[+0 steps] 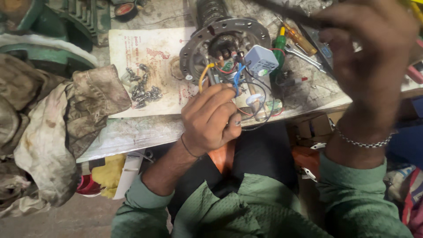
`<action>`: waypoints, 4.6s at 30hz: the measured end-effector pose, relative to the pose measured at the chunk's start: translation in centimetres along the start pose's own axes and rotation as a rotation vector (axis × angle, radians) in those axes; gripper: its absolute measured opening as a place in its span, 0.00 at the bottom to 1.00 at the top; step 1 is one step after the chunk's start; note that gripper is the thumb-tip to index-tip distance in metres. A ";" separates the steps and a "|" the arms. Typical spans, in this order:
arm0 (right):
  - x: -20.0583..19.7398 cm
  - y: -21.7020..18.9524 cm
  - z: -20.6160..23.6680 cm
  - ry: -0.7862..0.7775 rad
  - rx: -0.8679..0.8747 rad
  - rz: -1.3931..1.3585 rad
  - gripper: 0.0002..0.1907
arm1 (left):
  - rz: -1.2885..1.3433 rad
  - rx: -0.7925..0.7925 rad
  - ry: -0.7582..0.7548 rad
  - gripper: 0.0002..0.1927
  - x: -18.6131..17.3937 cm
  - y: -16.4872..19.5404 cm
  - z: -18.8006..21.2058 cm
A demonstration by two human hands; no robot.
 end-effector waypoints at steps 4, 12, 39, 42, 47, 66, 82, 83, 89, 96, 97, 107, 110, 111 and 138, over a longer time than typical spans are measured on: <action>1.7 -1.8 -1.4 -0.074 -0.198 0.207 0.14 | -0.004 0.032 -0.021 0.08 0.1 0.3 -0.3; 5.5 -2.7 -3.2 -0.300 -0.382 0.477 0.13 | 0.005 0.048 0.004 0.07 0.7 0.5 -0.3; 5.7 9.3 5.1 -0.519 -0.193 0.113 0.38 | 0.045 -0.025 -0.005 0.07 0.5 -0.3 -0.1; 6.4 9.3 4.0 -0.601 0.029 -0.196 0.34 | 0.041 -0.032 -0.023 0.07 0.6 -0.3 -0.1; 4.9 3.8 2.2 -0.525 -0.392 0.494 0.36 | 0.036 -0.015 -0.006 0.07 0.5 -0.3 -0.2; 5.7 6.7 2.0 -0.456 -0.077 0.178 0.26 | 0.058 -0.049 -0.005 0.07 0.4 -0.6 -0.1; 5.2 -1.4 -1.0 -0.432 -0.492 0.512 0.37 | 0.031 0.000 -0.034 0.07 0.7 -0.1 -0.1; 5.9 -0.4 -0.7 -0.505 -0.465 0.561 0.38 | 0.036 0.001 -0.030 0.07 0.7 -0.1 -0.1; 4.8 3.6 -0.4 -0.457 -0.322 0.475 0.29 | 0.035 -0.004 -0.024 0.07 0.7 -0.1 -0.3; 4.2 1.4 -0.9 -0.466 -0.387 0.671 0.19 | 0.029 0.002 -0.020 0.08 0.6 0.0 -0.4; 4.4 1.0 -1.3 -0.485 -0.396 0.657 0.19 | 0.027 0.002 -0.014 0.08 0.6 0.0 -0.4; 5.6 -1.0 -2.6 -0.480 -0.541 0.644 0.19 | 0.018 0.022 -0.022 0.07 0.7 0.2 -0.4; 6.8 0.1 -2.7 -0.508 -0.482 0.642 0.15 | 0.020 0.017 -0.027 0.07 0.7 0.1 -0.4; 7.1 0.5 -2.7 -0.509 -0.456 0.627 0.14 | 0.023 0.013 -0.030 0.07 0.8 0.1 -0.4; 6.3 3.3 -1.3 -0.643 -0.238 0.594 0.15 | -0.046 0.064 0.001 0.07 1.0 0.5 0.4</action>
Point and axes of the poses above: each hand's wrist, its own z-axis away from the middle knuckle, its own x-axis out of the palm, y = z × x, the point moved 9 cm from there along -z, towards the middle knuckle, and after that the axes turned 5 degrees about z, right-handed, at the moved point
